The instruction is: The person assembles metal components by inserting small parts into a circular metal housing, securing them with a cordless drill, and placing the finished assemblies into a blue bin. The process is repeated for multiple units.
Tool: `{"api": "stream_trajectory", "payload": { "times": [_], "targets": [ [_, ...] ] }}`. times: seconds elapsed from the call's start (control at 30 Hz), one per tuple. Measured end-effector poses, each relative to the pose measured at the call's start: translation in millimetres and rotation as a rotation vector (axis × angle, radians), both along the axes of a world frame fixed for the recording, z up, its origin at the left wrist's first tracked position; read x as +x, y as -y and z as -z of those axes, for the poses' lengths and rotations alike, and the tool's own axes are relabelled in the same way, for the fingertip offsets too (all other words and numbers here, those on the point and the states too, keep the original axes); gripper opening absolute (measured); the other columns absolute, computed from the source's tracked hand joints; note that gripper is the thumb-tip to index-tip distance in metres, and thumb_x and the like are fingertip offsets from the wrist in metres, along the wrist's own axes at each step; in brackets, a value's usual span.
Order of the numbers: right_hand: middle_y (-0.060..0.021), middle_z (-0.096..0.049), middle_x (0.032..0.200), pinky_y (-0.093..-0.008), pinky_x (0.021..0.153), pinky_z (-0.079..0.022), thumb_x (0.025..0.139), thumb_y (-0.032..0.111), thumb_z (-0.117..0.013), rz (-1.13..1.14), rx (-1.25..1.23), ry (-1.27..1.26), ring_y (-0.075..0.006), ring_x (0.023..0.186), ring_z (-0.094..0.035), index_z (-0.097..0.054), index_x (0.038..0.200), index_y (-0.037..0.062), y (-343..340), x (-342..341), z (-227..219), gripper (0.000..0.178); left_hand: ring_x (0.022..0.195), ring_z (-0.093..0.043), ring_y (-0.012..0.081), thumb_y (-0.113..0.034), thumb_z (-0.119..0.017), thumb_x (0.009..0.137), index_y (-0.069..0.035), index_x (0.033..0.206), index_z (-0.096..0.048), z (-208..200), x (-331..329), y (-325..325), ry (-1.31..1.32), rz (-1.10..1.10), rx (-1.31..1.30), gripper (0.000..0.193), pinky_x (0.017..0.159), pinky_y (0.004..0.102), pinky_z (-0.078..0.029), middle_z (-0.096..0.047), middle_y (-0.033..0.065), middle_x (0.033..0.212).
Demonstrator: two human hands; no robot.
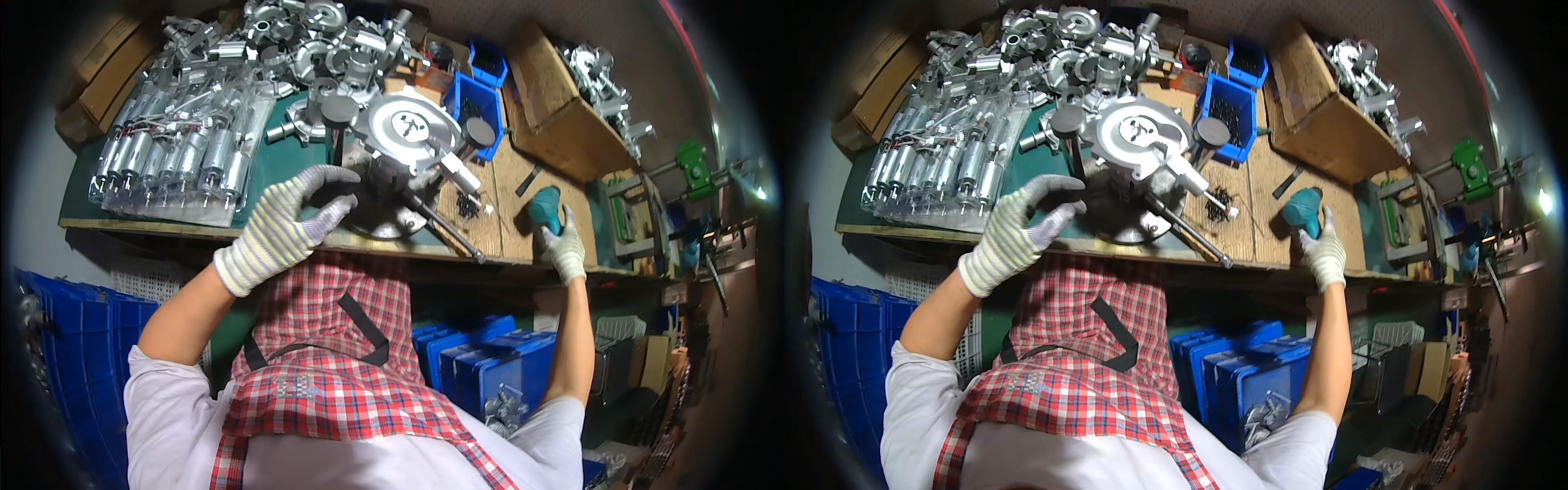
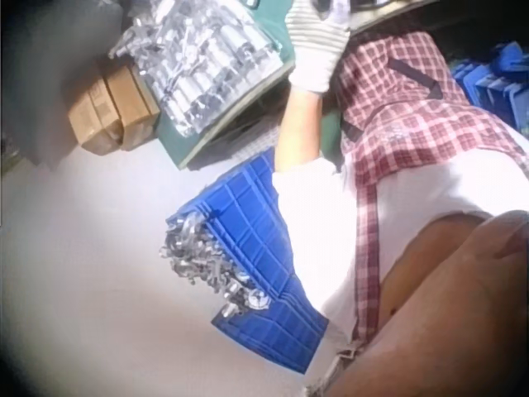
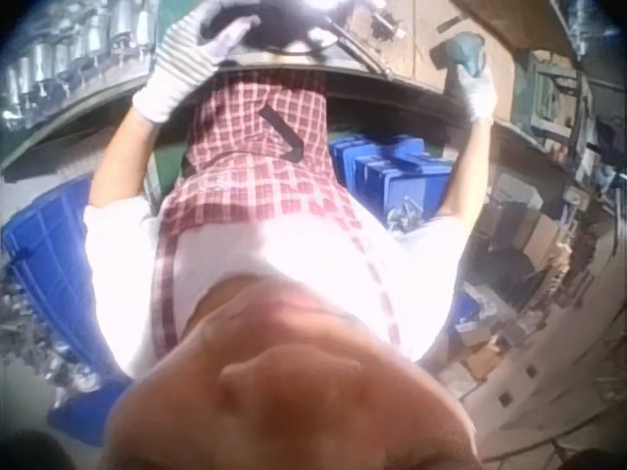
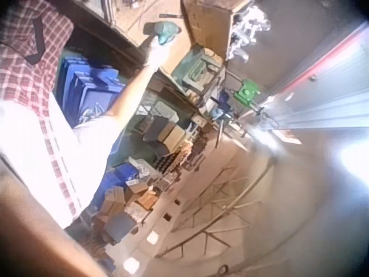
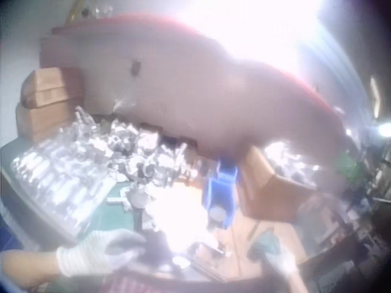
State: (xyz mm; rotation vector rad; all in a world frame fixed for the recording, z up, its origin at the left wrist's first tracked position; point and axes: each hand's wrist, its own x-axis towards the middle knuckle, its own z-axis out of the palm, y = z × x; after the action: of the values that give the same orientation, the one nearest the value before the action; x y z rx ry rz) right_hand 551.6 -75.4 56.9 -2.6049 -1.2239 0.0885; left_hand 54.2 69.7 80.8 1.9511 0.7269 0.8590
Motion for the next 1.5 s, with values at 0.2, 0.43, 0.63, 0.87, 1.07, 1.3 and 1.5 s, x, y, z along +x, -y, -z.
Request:
{"api": "stream_trajectory", "payload": {
  "times": [0.2, 0.43, 0.63, 0.87, 1.07, 1.3, 1.5],
  "targets": [
    [-0.0045, -0.07, 0.086, -0.0312, 0.077, -0.055, 0.089, 0.021, -0.078, -0.336, 0.557, -0.503, -0.0164, 0.076, -0.067, -0.067, 0.111, 0.0069, 25.6, -41.8, -114.7, 0.028, 0.111, -0.065, 0.0174, -0.009, -0.07, 0.092, -0.001, 0.129, -0.061, -89.1, 26.8, -47.3, 0.213, -0.039, 0.637, 0.04, 0.1, 0.0342, -0.051, -0.065, 0.011, 0.125],
    [-0.0022, -0.072, 0.09, -0.0293, 0.08, -0.054, 0.087, 0.025, -0.079, -0.86, 0.29, 0.02, -0.0126, 0.084, -0.068, -0.071, 0.109, 0.0033, -52.8, -195.6, -263.8, 0.032, 0.092, -0.072, 0.0252, -0.044, -0.09, 0.074, -0.006, 0.122, -0.067, -143.8, 107.6, -84.5, 0.155, 0.372, 0.518, 0.066, 0.088, 0.0383, -0.057, -0.075, 0.0146, 0.105],
    [-0.0013, -0.066, 0.087, -0.0286, 0.073, -0.053, 0.092, 0.037, -0.075, -0.808, -0.018, 0.035, -0.0102, 0.078, -0.064, -0.064, 0.117, 0.0031, -91.0, -188.9, -274.6, 0.044, 0.091, -0.072, 0.0204, -0.035, -0.09, 0.076, -0.007, 0.115, -0.07, -106.9, 128.7, -94.8, 0.269, 0.308, 0.331, 0.051, 0.086, 0.0353, -0.057, -0.076, 0.0093, 0.1],
    [-0.004, -0.064, 0.099, -0.0313, 0.071, -0.052, 0.093, 0.028, -0.073, -1.297, -0.036, 0.809, -0.016, 0.08, -0.064, -0.063, 0.126, 0.0084, -115.7, -160.6, -273.4, 0.04, 0.096, -0.073, 0.0195, -0.044, -0.089, 0.075, -0.008, 0.119, -0.068, -94.2, 130.8, -106.2, 0.224, 0.275, 0.326, 0.061, 0.087, 0.036, -0.058, -0.076, 0.0096, 0.106],
    [-0.0058, -0.066, 0.096, -0.0297, 0.071, -0.053, 0.093, 0.022, -0.07, -0.968, 0.073, 0.567, -0.0156, 0.077, -0.063, -0.064, 0.121, 0.0069, -114.7, -194.9, -264.6, 0.032, 0.095, -0.072, 0.0193, -0.043, -0.089, 0.075, -0.007, 0.12, -0.068, -90.3, 130.0, -105.0, 0.258, 0.234, 0.293, 0.061, 0.087, 0.0348, -0.058, -0.076, 0.0083, 0.106],
    [-0.0079, -0.068, 0.093, -0.0279, 0.072, -0.055, 0.094, 0.014, -0.065, -0.826, 0.163, 0.59, -0.0152, 0.074, -0.061, -0.064, 0.115, 0.0051, -119.9, -228.0, -263.9, 0.023, 0.094, -0.073, 0.0295, -0.036, -0.087, 0.076, -0.003, 0.111, -0.066, -59.0, 147.8, -85.1, 0.494, -0.068, 0.248, 0.052, 0.081, 0.0371, -0.058, -0.074, 0.0153, 0.098],
    [-0.0097, -0.07, 0.09, -0.0264, 0.072, -0.056, 0.095, 0.007, -0.061, -0.628, 0.201, 0.391, -0.0148, 0.071, -0.06, -0.065, 0.11, 0.0035, -123.7, -275.6, -255.7, 0.017, 0.095, -0.071, 0.0134, -0.038, -0.083, 0.085, -0.007, 0.117, -0.07, -78.2, 119.4, -110.4, 0.374, 0.259, 0.032, 0.046, 0.086, 0.0311, -0.057, -0.075, 0.0049, 0.105]
  ]
}}
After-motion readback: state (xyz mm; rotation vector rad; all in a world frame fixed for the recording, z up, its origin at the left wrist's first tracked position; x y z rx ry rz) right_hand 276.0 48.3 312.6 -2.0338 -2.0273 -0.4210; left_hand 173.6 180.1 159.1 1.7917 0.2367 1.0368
